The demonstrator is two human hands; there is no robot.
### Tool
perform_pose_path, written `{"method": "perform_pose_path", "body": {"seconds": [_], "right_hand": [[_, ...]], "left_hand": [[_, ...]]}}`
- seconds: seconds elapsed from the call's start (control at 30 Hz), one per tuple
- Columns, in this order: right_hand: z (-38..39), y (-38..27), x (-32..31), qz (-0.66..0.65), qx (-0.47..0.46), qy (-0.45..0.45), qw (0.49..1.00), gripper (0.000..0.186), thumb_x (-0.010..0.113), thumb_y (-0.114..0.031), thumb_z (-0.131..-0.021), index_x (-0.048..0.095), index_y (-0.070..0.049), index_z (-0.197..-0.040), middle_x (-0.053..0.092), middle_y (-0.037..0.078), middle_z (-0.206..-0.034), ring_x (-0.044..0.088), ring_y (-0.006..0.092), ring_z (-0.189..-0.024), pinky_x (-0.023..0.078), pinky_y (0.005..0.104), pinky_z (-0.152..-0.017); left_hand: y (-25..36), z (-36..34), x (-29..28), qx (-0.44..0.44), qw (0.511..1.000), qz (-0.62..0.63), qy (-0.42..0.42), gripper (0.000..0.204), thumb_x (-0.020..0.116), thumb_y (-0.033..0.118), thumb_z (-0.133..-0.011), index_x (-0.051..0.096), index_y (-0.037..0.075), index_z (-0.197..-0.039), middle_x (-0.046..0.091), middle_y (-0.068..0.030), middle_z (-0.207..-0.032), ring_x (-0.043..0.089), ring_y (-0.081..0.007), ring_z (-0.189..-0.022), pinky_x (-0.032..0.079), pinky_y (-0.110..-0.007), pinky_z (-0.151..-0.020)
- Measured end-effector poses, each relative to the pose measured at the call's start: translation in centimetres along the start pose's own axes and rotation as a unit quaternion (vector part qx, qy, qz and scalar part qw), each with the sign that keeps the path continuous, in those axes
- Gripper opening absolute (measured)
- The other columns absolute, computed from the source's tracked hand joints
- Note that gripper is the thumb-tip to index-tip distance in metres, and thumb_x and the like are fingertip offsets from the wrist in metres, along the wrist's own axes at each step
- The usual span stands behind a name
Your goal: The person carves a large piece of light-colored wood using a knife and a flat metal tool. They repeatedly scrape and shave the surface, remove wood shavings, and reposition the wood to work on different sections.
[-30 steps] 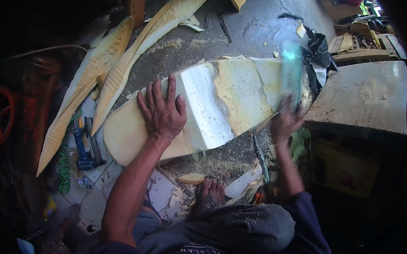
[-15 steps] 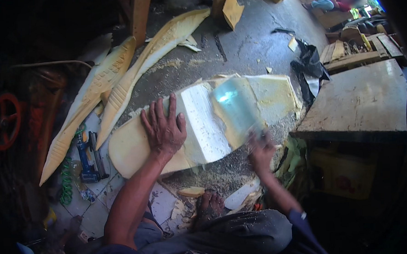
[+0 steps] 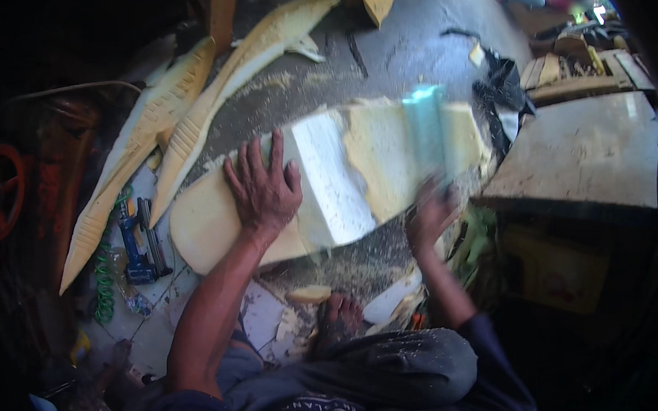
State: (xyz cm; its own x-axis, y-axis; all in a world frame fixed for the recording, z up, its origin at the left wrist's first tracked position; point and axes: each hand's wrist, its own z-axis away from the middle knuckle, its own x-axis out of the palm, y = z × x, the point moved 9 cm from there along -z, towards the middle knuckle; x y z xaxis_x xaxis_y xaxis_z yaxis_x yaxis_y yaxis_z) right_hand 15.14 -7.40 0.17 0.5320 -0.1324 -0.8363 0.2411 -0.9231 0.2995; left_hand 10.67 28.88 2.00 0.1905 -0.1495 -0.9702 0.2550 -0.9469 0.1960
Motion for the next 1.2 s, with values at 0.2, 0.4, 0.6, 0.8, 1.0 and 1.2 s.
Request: {"method": "perform_pose_path", "body": {"seconds": [0.2,0.4,0.6,0.8,1.0,1.2], "right_hand": [[1.3,-1.4,-0.8,-0.137,0.021,-0.078,0.987,0.053,0.053,-0.006,-0.101,0.052,-0.019,-0.152,0.045,0.006,-0.163,0.045,0.03,-0.144,0.038,0.0465,-0.117],[3.6,-4.5,-1.2,-0.248,0.028,-0.133,0.959,0.055,0.046,-0.013,-0.106,0.042,-0.025,-0.159,0.032,0.001,-0.17,0.034,0.0272,-0.153,0.028,0.0422,-0.12],[-0.6,2.0,1.1,-0.036,0.036,-0.084,0.995,0.045,0.047,-0.01,-0.108,0.048,-0.01,-0.153,0.048,0.013,-0.159,0.045,0.0225,-0.142,0.044,0.0406,-0.108],[0.3,-0.4,-0.2,-0.2,0.037,-0.054,0.978,0.054,0.053,-0.01,-0.105,0.045,-0.02,-0.158,0.053,0.002,-0.157,0.062,0.0193,-0.122,0.052,0.0334,-0.1],[2.6,-2.6,-0.9,-0.179,0.05,-0.036,0.982,0.061,0.05,-0.007,-0.103,0.037,-0.019,-0.161,0.037,0.007,-0.165,0.041,0.0229,-0.144,0.041,0.0386,-0.109],[2.5,0.7,2.3,0.083,-0.032,-0.101,0.991,0.075,0.049,-0.001,-0.096,0.031,-0.025,-0.165,0.021,-0.002,-0.174,0.025,0.0295,-0.157,0.027,0.0515,-0.114]], "left_hand": [[0.1,0.3,-0.1,0.009,1.0,0.011,0.02,0.064,0.051,0.037,-0.102,0.037,0.018,-0.161,0.045,-0.0202,-0.148,0.04,-0.0387,-0.141,0.017,-0.066,-0.12],[-0.1,0.3,-0.2,0.0,0.999,0.012,0.033,0.064,0.051,0.038,-0.102,0.038,0.017,-0.161,0.045,-0.0204,-0.148,0.04,-0.0391,-0.141,0.017,-0.066,-0.12],[0.1,0.1,-0.5,0.011,1.0,0.006,0.024,0.063,0.05,0.037,-0.102,0.038,0.016,-0.161,0.046,-0.0201,-0.147,0.042,-0.0386,-0.139,0.019,-0.066,-0.119],[0.0,-0.2,-0.7,0.012,0.999,0.006,0.042,0.061,0.049,0.038,-0.103,0.04,0.016,-0.16,0.046,-0.0191,-0.146,0.042,-0.0385,-0.139,0.02,-0.066,-0.119],[-0.1,0.3,-0.2,0.0,1.0,0.01,0.028,0.063,0.051,0.038,-0.102,0.04,0.017,-0.16,0.046,-0.0195,-0.146,0.042,-0.0384,-0.139,0.019,-0.065,-0.12],[0.0,0.1,-0.2,0.012,0.999,0.01,0.033,0.063,0.052,0.038,-0.101,0.04,0.016,-0.159,0.046,-0.0206,-0.147,0.043,-0.0397,-0.138,0.02,-0.065,-0.12]]}}
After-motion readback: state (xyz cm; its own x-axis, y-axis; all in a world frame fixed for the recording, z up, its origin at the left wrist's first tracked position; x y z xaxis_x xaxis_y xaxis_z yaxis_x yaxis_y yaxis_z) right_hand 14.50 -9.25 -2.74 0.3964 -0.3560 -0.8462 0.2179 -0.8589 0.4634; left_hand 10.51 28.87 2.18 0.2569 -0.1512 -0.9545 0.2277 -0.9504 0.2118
